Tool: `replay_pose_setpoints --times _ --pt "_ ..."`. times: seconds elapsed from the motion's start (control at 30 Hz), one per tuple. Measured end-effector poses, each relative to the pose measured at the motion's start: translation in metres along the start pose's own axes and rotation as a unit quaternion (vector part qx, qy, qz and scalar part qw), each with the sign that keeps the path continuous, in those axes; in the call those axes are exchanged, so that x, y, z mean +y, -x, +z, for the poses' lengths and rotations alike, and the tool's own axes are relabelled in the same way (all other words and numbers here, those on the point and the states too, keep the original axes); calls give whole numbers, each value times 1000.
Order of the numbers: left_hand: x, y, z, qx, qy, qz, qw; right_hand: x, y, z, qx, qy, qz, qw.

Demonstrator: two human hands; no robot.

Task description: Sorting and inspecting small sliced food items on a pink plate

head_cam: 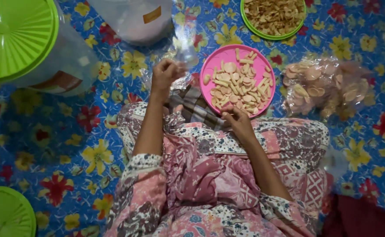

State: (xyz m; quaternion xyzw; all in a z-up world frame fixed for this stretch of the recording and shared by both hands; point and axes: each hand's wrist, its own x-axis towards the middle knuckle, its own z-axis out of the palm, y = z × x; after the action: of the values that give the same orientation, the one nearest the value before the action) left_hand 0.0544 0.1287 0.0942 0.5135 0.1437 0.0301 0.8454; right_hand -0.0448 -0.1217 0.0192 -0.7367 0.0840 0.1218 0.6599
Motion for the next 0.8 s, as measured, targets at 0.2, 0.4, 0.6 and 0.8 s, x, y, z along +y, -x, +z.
replay_pose_setpoints --times 0.2,0.4,0.6,0.8 --pt "9 53 37 -126 53 -65 988 -5 -3 3 49 -201 98 973" --pt "-58 67 59 -193 -13 -168 967 3 -14 -35 16 -440 98 892" --pt "-111 58 55 -198 -214 -76 953 -4 -17 -51 90 -141 90 982" --pt "-136 38 39 -93 -377 28 921 42 -40 -48 118 -96 71 986"
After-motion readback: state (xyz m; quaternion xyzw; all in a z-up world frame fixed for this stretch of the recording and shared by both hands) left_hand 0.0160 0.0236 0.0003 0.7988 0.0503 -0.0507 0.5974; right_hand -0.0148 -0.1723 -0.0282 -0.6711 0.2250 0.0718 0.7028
